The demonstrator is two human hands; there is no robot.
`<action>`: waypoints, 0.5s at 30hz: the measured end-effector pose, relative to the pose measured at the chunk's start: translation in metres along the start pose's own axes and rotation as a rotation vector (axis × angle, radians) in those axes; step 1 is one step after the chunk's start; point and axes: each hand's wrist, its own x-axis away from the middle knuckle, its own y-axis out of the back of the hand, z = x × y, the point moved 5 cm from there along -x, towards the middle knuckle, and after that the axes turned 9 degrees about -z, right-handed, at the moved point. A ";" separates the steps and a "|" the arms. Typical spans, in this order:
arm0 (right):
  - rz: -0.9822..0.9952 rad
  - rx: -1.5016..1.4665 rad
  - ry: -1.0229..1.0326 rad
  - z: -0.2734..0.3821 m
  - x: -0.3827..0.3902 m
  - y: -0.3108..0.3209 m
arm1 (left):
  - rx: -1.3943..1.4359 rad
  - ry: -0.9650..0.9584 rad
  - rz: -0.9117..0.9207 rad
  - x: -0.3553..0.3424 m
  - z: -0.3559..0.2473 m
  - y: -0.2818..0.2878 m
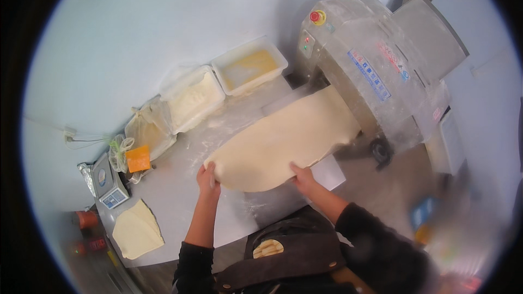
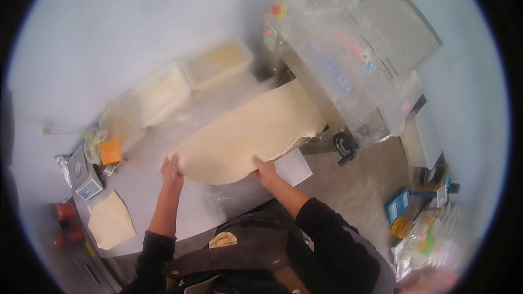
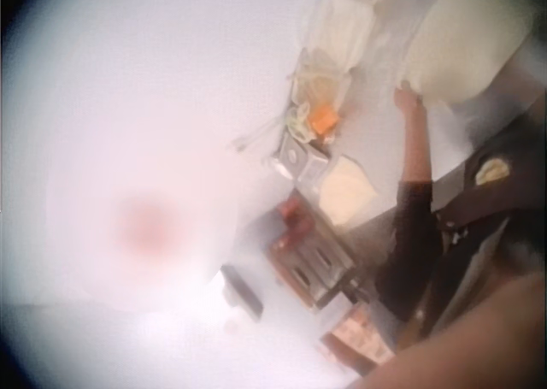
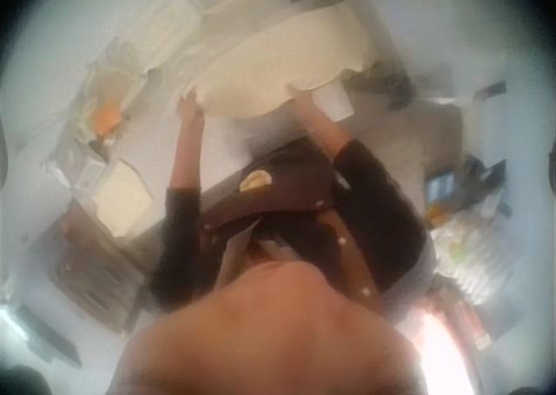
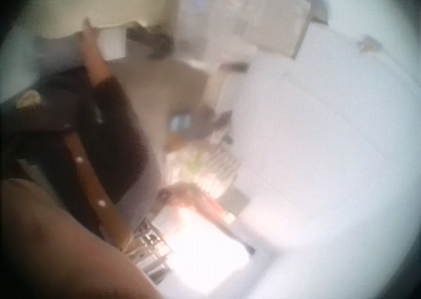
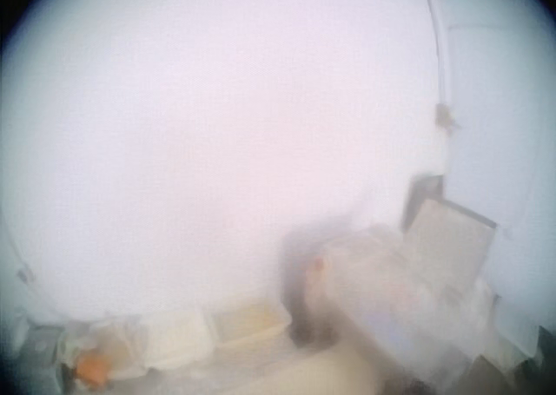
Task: The person handles baking trays, puts on and removes gloves, then weighs and portions dough on a digital scale. They repeatedly feed dough through a dough sheeter, folding and flattening it into a large sheet on a stainless steel worktable.
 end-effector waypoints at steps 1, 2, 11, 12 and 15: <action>0.038 0.023 0.006 -0.013 0.009 -0.014 | 0.028 0.021 -0.016 -0.005 -0.004 0.021; 0.060 0.046 -0.003 -0.030 0.018 -0.028 | 0.009 -0.011 -0.021 -0.011 -0.011 0.044; 0.266 0.313 -0.236 -0.273 0.135 -0.176 | -0.163 -0.130 -0.248 -0.046 -0.097 0.344; 0.280 0.359 -0.356 -0.298 0.144 -0.189 | -0.204 -0.152 -0.276 -0.051 -0.109 0.374; 0.511 0.721 -0.636 -0.358 0.176 -0.195 | -0.295 -0.164 -0.377 -0.051 -0.125 0.458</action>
